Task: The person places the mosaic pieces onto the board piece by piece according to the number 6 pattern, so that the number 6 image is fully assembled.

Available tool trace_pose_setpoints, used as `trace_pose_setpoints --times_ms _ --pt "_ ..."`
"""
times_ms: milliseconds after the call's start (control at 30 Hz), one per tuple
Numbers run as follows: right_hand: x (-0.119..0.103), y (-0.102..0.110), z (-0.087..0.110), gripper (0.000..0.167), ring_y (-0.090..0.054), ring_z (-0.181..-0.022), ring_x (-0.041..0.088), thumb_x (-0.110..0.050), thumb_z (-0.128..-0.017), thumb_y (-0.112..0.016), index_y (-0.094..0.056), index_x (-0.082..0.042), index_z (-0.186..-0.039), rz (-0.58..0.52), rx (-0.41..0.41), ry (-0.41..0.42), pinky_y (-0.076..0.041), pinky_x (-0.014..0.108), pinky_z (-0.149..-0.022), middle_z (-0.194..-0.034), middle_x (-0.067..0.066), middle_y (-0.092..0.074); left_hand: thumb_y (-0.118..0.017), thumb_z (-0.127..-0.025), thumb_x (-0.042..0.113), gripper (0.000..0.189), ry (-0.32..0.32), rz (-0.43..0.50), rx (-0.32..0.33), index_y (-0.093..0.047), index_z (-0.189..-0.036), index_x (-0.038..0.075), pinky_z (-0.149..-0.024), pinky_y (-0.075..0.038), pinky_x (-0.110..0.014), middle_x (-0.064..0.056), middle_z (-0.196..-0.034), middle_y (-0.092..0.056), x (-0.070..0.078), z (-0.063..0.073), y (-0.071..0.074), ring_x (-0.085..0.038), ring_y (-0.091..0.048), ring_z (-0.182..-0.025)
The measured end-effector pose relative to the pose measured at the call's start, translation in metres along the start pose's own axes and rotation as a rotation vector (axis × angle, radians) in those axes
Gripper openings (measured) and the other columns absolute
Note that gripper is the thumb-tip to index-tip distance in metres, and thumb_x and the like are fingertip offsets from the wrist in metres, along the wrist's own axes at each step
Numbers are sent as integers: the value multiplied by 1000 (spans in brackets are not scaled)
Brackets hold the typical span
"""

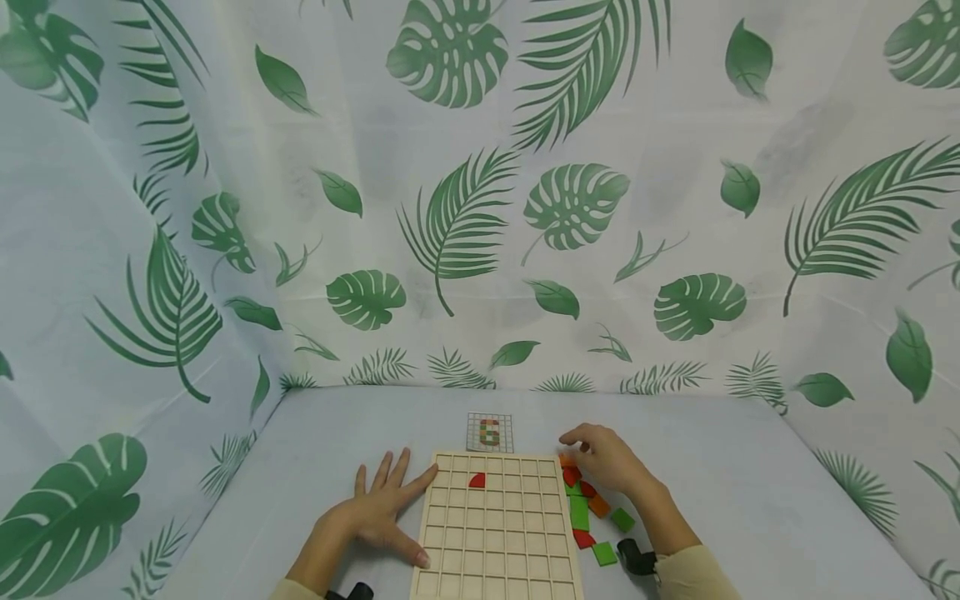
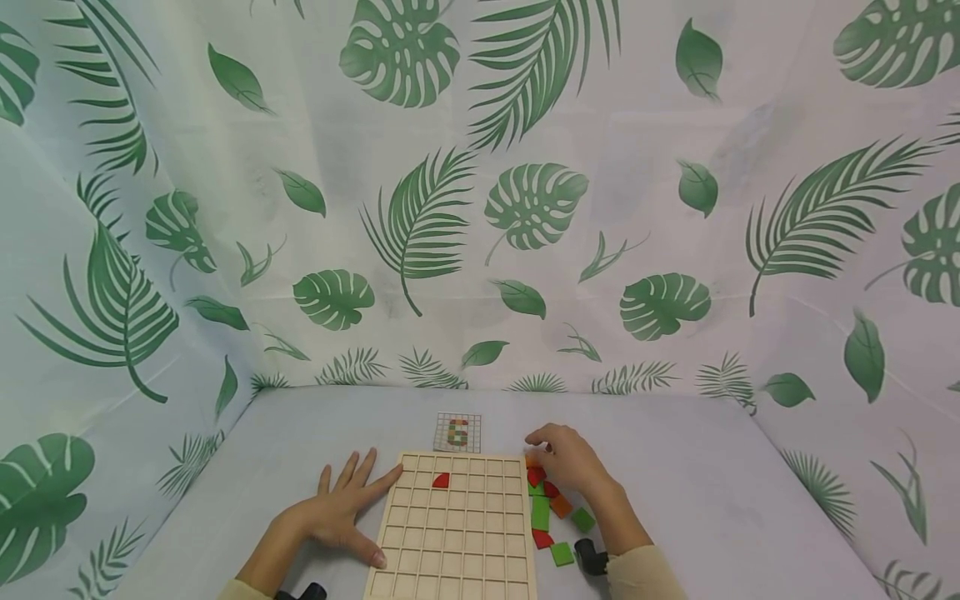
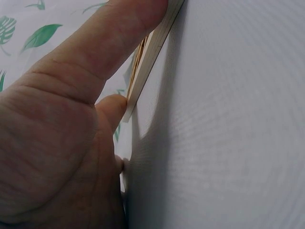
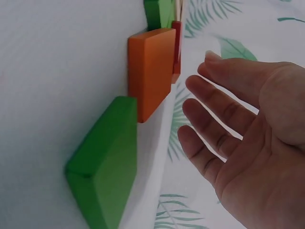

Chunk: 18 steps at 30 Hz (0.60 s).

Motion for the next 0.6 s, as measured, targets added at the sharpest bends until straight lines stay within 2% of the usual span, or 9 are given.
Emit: trace_pose_setpoints --times_ms 300,600 --pt "3 -5 2 22 -59 -95 19 -11 -97 -73 -78 -8 -118 18 -35 -13 -56 37 -80 -112 3 -74 -88 -59 74 130 -7 -6 1 -23 -166 38 -116 13 -81 -22 -174 5 0 0 0 -50 13 -159" --pt "2 -8 2 22 -56 -87 16 -7 -95 -74 -78 -8 -116 47 -41 -5 -53 33 -75 -103 0 -71 -88 -59 74 130 -11 -2 1 -23 -166 37 -116 13 -81 -23 -174 5 -1 0 0 -50 13 -159"
Point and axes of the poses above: each hand's wrist, its own z-axis away from the middle knuckle, its own y-axis out of the back of the hand, x = y × z, the point moved 8 cm from there along -z, towards the middle knuckle
